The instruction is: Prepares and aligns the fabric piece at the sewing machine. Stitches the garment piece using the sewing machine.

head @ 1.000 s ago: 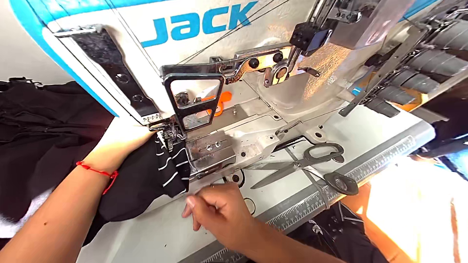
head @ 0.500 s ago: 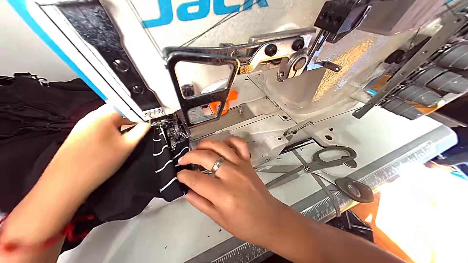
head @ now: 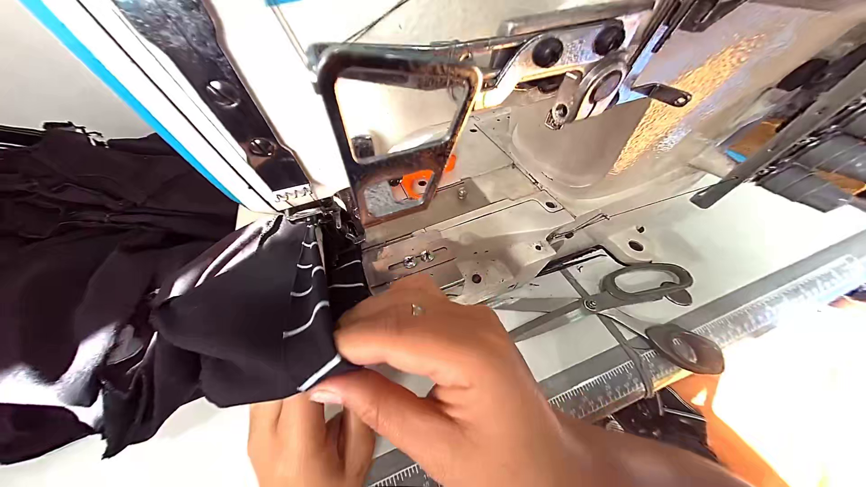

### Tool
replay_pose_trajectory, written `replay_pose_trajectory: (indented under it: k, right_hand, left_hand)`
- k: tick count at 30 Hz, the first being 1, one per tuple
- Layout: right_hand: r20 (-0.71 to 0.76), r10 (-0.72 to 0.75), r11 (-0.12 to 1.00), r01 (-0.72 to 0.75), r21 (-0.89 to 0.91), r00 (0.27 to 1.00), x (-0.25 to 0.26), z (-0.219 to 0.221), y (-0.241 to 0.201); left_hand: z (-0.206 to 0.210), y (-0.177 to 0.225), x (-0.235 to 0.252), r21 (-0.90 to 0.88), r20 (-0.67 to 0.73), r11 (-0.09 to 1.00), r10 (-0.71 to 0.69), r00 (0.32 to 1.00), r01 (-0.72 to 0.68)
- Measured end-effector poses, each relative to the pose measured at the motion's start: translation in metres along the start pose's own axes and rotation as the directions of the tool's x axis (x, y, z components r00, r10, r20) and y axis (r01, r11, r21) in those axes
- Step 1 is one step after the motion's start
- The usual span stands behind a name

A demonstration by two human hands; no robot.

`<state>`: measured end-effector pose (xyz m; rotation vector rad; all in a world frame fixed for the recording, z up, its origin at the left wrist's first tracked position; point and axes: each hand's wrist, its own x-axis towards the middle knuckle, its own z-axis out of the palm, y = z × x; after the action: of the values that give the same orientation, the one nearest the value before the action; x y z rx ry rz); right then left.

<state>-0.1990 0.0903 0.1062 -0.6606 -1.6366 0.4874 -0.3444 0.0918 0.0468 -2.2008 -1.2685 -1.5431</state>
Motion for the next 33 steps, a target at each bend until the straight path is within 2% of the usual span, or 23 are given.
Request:
replay_pose_trajectory:
  k: [5,8,11,14,17,19,21,23,25,28,33]
  right_hand:
    - [-0.057,0.017,0.999,-0.014,0.047,0.998,-0.011,0.007,0.002]
    - [-0.058,0.045,0.999,-0.045,0.017,0.997,-0.007,0.003,-0.001]
    - [-0.059,0.090,0.995,-0.088,0.040,0.994,-0.007,0.000,-0.004]
    - [-0.024,0.149,0.979,-0.144,0.148,0.989,-0.017,0.004,-0.001]
    - [0.038,0.227,0.932,-0.228,0.280,0.973,-0.027,0.006,0.006]
    - [0.082,0.295,0.885,-0.304,0.353,0.952,-0.027,0.001,0.007]
    - [0.145,0.323,0.860,-0.354,0.366,0.935,-0.025,-0.006,0.010]
    - [0.192,0.334,0.868,-0.380,0.320,0.923,-0.025,-0.009,0.014]
    - [0.212,0.322,0.887,-0.373,0.273,0.923,-0.026,-0.009,0.014]
    - [0.214,0.283,0.910,-0.332,0.247,0.935,-0.021,-0.010,0.014]
    - [0.242,0.249,0.940,-0.294,0.174,0.938,-0.019,-0.012,0.013]
  left_hand:
    - [0.004,0.004,0.008,0.112,0.039,0.994,-0.006,0.999,0.002]
    - [0.009,0.012,0.022,0.191,0.040,0.981,-0.015,0.999,0.007]
    - [0.010,0.007,0.023,0.180,-0.002,0.980,0.082,0.997,-0.080]
    - [0.001,-0.021,0.012,0.190,-0.001,0.955,0.231,0.973,-0.226]
    - [-0.013,-0.043,0.001,0.118,0.028,0.929,0.351,0.936,-0.352]
    - [-0.028,-0.042,-0.002,-0.035,0.078,0.909,0.416,0.906,-0.414]
    - [-0.056,-0.030,0.009,-0.185,0.183,0.898,0.431,0.884,-0.400]
    - [-0.084,-0.025,0.036,-0.210,0.281,0.908,0.412,0.867,-0.363]
    - [-0.085,-0.035,0.067,-0.145,0.362,0.893,0.449,0.817,-0.427]
    - [-0.063,-0.049,0.103,-0.142,0.454,0.790,0.588,0.669,-0.597]
    - [-0.048,-0.037,0.118,-0.077,0.424,0.627,0.724,0.544,-0.775]
